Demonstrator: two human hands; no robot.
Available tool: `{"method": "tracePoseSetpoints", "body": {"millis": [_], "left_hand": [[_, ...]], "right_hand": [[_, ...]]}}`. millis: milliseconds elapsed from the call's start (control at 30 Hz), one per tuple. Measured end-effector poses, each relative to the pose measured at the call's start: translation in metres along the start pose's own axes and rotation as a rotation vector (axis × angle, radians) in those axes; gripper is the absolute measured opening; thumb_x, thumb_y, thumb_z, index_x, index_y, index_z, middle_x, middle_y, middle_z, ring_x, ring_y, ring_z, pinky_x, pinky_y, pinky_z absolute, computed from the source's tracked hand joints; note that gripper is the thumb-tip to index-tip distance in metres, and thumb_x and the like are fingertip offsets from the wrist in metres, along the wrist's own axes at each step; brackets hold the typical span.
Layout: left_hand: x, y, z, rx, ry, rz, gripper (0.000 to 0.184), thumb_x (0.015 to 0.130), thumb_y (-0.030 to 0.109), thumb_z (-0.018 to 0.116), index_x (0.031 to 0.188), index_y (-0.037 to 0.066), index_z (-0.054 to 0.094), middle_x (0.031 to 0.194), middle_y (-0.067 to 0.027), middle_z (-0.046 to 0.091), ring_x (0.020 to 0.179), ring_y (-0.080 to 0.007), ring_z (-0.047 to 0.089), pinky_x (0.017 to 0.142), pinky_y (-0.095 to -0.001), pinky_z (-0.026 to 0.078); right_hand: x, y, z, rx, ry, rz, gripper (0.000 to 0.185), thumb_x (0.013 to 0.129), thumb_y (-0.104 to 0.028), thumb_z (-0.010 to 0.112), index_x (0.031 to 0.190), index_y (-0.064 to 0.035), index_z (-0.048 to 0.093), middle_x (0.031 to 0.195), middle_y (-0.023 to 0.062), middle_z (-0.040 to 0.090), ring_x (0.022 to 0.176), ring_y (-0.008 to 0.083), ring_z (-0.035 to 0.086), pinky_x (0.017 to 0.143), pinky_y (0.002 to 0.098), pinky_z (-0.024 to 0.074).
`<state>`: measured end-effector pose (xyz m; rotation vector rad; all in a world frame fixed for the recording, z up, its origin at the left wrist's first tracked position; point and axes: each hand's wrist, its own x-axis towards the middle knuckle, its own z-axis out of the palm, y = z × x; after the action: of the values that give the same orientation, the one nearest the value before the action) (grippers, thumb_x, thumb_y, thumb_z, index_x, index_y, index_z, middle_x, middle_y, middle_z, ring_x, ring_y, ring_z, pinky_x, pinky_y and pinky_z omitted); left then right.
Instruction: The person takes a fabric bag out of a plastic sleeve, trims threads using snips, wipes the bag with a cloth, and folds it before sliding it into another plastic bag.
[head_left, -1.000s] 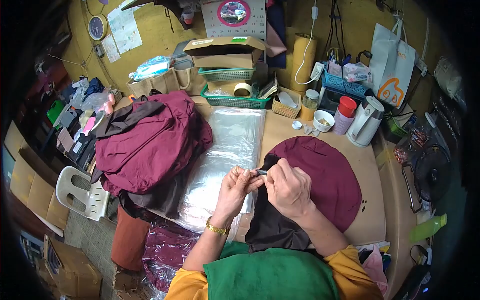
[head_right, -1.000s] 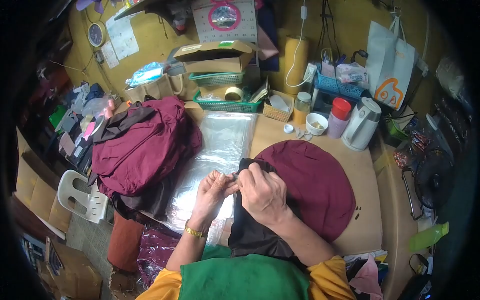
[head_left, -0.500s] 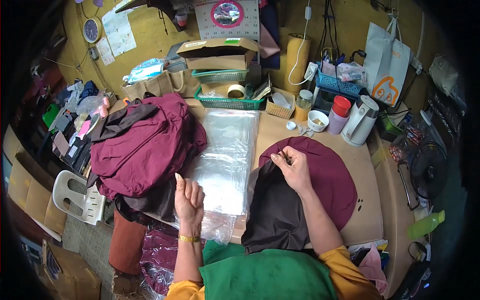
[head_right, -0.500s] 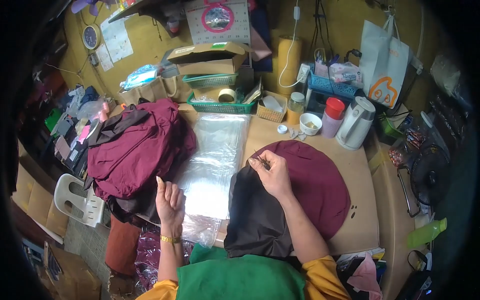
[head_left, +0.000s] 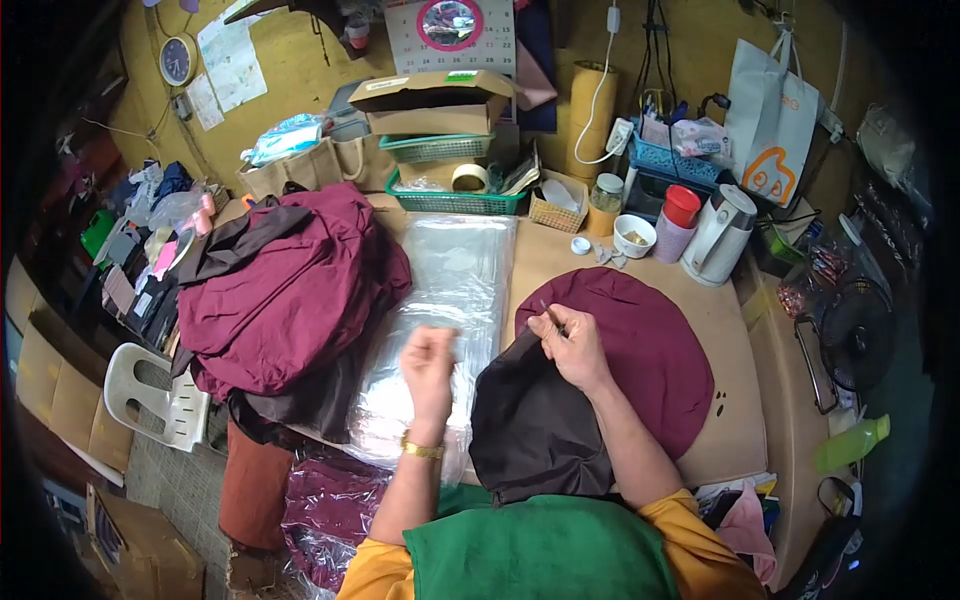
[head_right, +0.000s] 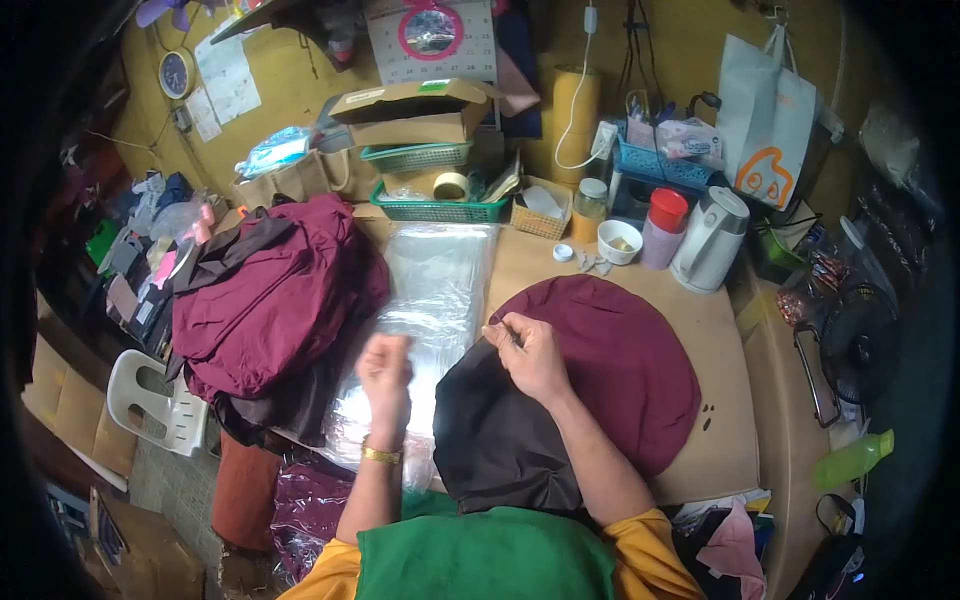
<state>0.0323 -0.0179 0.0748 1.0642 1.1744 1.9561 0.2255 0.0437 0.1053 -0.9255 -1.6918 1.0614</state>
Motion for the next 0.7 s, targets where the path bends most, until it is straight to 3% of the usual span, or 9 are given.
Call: {"method": "tracePoseSetpoints", "body": {"millis": [100,167,267,367,433,500,567,633,700], "left_hand": [[0.016,0.016,-0.029,-0.364,0.22,-0.131,0.053,0.105,0.039,0.044,0.057,0.018,0.035,0.05,0.0081,0.032,0.044,0.0003,0.021,0.041,-0.0206,0.016],[0.016,0.01,-0.046,-0.065,0.146,-0.11,0.051,0.103,0.038,0.049,0.059,0.013,0.043,0.051,0.0057,0.041,0.041,-0.0059,0.034,0.041,-0.0229,0.025],[-0.011,0.001,0.007,0.491,-0.021,0.418,0.035,0.098,0.032,0.058,0.081,0.001,0.058,0.062,-0.0068,0.059,0.058,-0.0267,0.059,0.054,-0.037,0.044],[-0.059,0.006,-0.001,1.092,-0.766,-0.077,0.028,0.095,0.021,0.061,0.098,-0.007,0.062,0.08,-0.0272,0.064,0.074,-0.0366,0.063,0.068,-0.0445,0.047],[-0.084,0.009,-0.018,0.948,-0.768,-0.083,0.024,0.097,0.016,0.054,0.105,-0.004,0.064,0.079,-0.0339,0.058,0.074,-0.048,0.059,0.067,-0.0474,0.049],[-0.089,0.01,-0.055,0.832,-0.687,-0.053,0.026,0.099,0.019,0.052,0.098,-0.003,0.067,0.07,-0.0289,0.062,0.061,-0.0379,0.062,0.059,-0.0432,0.049],[-0.078,0.043,-0.092,0.827,-0.588,-0.602,0.037,0.103,0.027,0.049,0.091,-0.001,0.069,0.064,-0.0185,0.066,0.055,-0.0215,0.062,0.056,-0.0355,0.048],[-0.074,0.031,-0.15,0.614,-0.415,-0.761,0.047,0.105,0.037,0.045,0.086,0.001,0.069,0.062,-0.008,0.065,0.057,-0.0095,0.059,0.055,-0.0274,0.045],[-0.069,0.019,-0.177,0.425,-0.286,-0.627,0.051,0.104,0.042,0.044,0.083,0.002,0.069,0.064,-0.0062,0.066,0.059,-0.0101,0.06,0.055,-0.0246,0.042]], "right_hand": [[0.002,0.009,-0.008,0.065,0.04,0.039,0.037,0.096,-0.026,0.064,0.068,-0.0037,0.054,0.053,-0.0022,0.048,0.051,0.0035,0.042,0.048,0.0264,0.0334],[0.002,0.011,-0.006,0.082,0.015,0.021,0.037,0.097,-0.027,0.062,0.069,-0.0032,0.056,0.053,-0.0012,0.05,0.051,0.004,0.043,0.048,0.0264,0.0337],[0.006,-0.004,0.006,-0.005,-0.019,0.033,0.036,0.098,-0.027,0.061,0.07,-0.0046,0.057,0.056,-0.0024,0.052,0.051,0.005,0.045,0.049,0.0255,0.0345],[0.045,-0.01,-0.004,-0.058,0.155,0.047,0.036,0.097,-0.031,0.06,0.074,-0.0031,0.063,0.06,0.0003,0.059,0.058,0.0084,0.053,0.055,0.028,0.0408],[0.089,0.002,-0.033,-0.121,0.376,-0.053,0.04,0.096,-0.034,0.061,0.07,-0.0033,0.062,0.06,0.0013,0.058,0.06,0.0092,0.053,0.056,0.0293,0.0399],[0.123,0.012,-0.069,-0.12,0.496,-0.073,0.04,0.094,-0.035,0.063,0.068,-0.0047,0.061,0.059,0.0006,0.055,0.054,0.01,0.047,0.052,0.03,0.036],[0.134,0.01,-0.093,-0.082,0.577,-0.047,0.038,0.094,-0.033,0.063,0.07,-0.0041,0.063,0.058,0.0003,0.056,0.054,0.0095,0.047,0.052,0.0303,0.0365],[0.144,0.027,-0.091,-0.012,0.547,-0.051,0.035,0.094,-0.032,0.064,0.072,-0.0041,0.066,0.059,0.0009,0.058,0.055,0.0096,0.048,0.052,0.03,0.0369],[0.145,0.038,-0.074,-0.149,0.403,-0.002,0.031,0.094,-0.03,0.063,0.078,-0.0037,0.069,0.06,0.0016,0.06,0.057,0.01,0.05,0.055,0.0288,0.0384]]}}
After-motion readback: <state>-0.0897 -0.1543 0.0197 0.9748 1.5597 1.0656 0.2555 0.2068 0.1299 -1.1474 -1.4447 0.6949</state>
